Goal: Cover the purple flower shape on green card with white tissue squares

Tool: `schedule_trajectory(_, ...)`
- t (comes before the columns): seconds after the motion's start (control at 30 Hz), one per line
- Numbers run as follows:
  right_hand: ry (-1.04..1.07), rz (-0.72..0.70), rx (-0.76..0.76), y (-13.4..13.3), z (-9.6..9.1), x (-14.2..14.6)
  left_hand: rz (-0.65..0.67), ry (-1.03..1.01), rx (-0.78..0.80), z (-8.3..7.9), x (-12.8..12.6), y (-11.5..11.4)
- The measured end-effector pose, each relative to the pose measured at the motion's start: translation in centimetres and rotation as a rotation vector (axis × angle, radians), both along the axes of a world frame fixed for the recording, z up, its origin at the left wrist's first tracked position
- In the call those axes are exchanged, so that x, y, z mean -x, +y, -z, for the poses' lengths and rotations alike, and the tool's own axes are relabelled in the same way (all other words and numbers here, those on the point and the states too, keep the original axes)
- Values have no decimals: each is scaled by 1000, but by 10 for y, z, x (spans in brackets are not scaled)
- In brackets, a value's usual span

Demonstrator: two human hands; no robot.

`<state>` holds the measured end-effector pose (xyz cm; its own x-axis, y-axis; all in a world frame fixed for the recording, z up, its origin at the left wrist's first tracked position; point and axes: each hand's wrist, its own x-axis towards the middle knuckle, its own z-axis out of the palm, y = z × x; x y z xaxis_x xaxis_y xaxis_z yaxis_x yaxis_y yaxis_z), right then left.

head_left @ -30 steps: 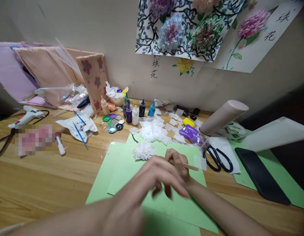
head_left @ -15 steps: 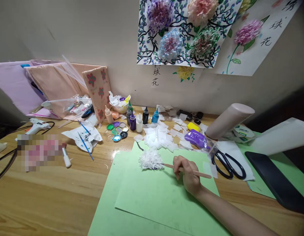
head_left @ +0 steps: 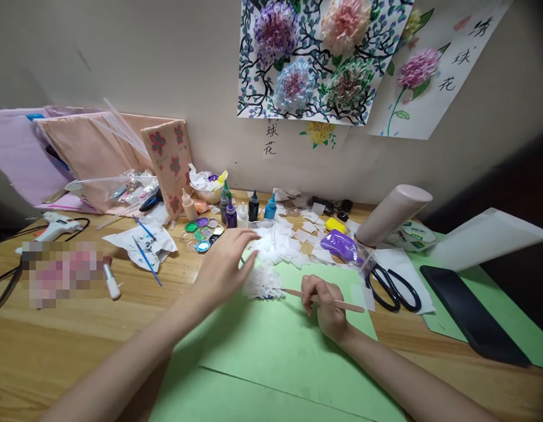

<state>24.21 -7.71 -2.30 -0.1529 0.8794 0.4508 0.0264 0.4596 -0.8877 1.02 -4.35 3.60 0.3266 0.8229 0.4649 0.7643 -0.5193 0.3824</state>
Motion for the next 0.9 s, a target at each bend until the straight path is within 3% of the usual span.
schedule_trajectory(0.13,-18,-15,-16,-1,1,-2,-89,281,112,21,6,18)
schedule_trajectory(0.33,-11,-57,-20,-3,0,-2,-136,280,89,36,10,26)
schedule_trajectory(0.63,-69,-55,-67,-4,0,-3,-177,122,-1,43,15,30)
schedule_trajectory(0.9,-252,-230,-140,-5,-9,-2,-187,-296,54,45,17,26)
